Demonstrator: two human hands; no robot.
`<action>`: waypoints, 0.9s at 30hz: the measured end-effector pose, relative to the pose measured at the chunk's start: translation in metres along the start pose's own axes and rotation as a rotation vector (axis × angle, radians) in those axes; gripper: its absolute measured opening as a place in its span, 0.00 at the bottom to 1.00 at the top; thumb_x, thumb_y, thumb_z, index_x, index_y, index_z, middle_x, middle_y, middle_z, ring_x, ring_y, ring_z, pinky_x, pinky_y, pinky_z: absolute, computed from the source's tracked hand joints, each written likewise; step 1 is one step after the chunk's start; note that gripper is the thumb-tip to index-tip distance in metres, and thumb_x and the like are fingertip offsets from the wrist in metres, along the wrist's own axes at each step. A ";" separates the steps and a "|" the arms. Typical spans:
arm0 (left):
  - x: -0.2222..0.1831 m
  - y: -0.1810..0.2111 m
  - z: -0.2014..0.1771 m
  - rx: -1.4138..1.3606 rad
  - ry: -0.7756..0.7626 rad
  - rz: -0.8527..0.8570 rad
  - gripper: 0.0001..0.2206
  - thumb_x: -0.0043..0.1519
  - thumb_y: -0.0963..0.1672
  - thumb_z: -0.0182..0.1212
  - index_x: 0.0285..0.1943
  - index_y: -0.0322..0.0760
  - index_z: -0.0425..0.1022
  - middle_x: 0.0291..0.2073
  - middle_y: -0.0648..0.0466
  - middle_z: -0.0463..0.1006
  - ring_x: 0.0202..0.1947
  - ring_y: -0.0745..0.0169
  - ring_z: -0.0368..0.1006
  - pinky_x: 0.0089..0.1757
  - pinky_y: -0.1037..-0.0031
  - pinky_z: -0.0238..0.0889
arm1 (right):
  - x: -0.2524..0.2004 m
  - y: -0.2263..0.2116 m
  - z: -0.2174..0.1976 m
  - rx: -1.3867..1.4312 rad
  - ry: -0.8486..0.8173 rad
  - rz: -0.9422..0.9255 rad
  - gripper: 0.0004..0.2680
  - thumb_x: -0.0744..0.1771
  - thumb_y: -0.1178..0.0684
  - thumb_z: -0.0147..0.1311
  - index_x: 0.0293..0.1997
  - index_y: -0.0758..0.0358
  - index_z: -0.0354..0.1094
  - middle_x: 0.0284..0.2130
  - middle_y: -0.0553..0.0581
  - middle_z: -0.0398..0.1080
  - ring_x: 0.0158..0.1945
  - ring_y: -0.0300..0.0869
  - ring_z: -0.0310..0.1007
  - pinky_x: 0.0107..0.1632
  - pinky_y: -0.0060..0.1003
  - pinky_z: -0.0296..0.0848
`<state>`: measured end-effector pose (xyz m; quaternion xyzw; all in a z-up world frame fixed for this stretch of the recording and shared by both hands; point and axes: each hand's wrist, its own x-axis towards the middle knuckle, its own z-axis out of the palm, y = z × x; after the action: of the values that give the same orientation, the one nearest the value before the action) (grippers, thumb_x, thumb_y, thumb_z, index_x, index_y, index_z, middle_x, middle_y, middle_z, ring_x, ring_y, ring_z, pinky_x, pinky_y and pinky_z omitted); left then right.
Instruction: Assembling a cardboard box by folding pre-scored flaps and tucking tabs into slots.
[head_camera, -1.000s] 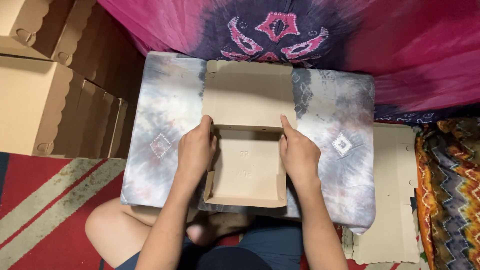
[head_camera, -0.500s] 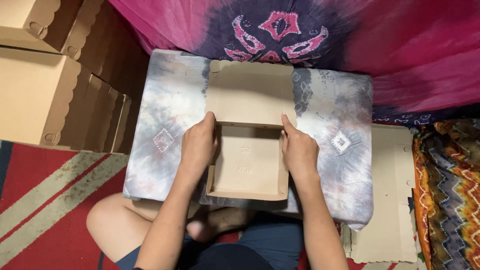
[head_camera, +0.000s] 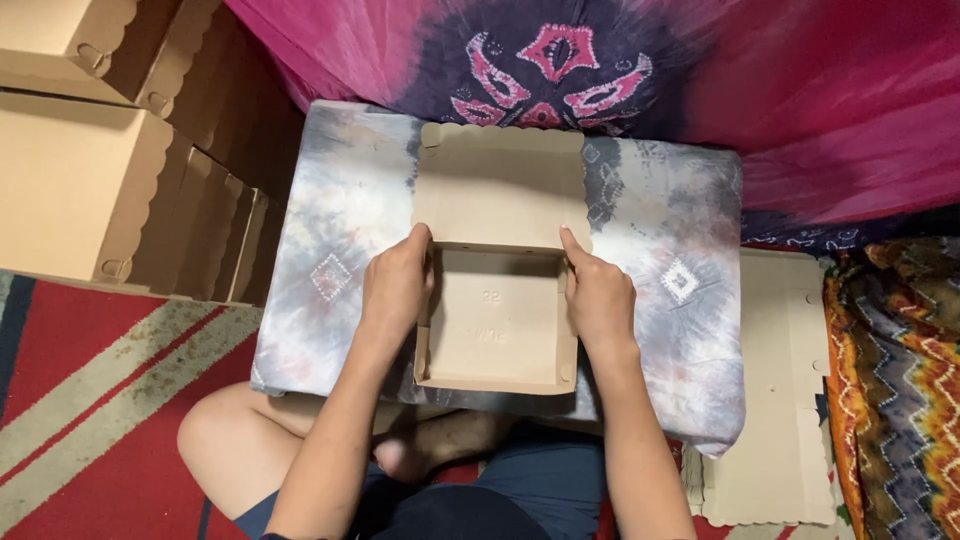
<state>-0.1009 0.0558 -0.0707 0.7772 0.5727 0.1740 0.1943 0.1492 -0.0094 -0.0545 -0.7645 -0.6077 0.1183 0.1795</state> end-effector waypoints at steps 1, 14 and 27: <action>0.000 0.000 0.001 0.000 -0.001 0.002 0.08 0.58 0.36 0.59 0.43 0.35 0.68 0.24 0.44 0.78 0.32 0.38 0.80 0.36 0.53 0.72 | 0.001 0.002 0.003 0.000 0.001 0.002 0.19 0.67 0.62 0.52 0.66 0.51 0.68 0.41 0.65 0.79 0.46 0.59 0.79 0.46 0.56 0.78; 0.005 0.009 -0.003 -0.033 0.022 -0.037 0.09 0.65 0.41 0.56 0.52 0.36 0.69 0.34 0.42 0.81 0.37 0.40 0.80 0.39 0.54 0.72 | -0.002 -0.010 -0.011 -0.012 -0.037 0.080 0.18 0.70 0.51 0.49 0.70 0.47 0.62 0.41 0.64 0.79 0.47 0.59 0.79 0.49 0.55 0.77; -0.078 -0.024 0.001 -0.290 -0.178 -0.357 0.16 0.63 0.52 0.59 0.24 0.43 0.77 0.17 0.50 0.77 0.28 0.44 0.77 0.33 0.63 0.68 | -0.052 0.034 -0.013 0.410 -0.312 0.442 0.09 0.63 0.45 0.63 0.43 0.55 0.79 0.31 0.54 0.81 0.31 0.45 0.74 0.41 0.42 0.73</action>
<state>-0.1424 -0.0124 -0.0871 0.6400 0.6506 0.1481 0.3811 0.1727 -0.0687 -0.0588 -0.7984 -0.4110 0.3897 0.2045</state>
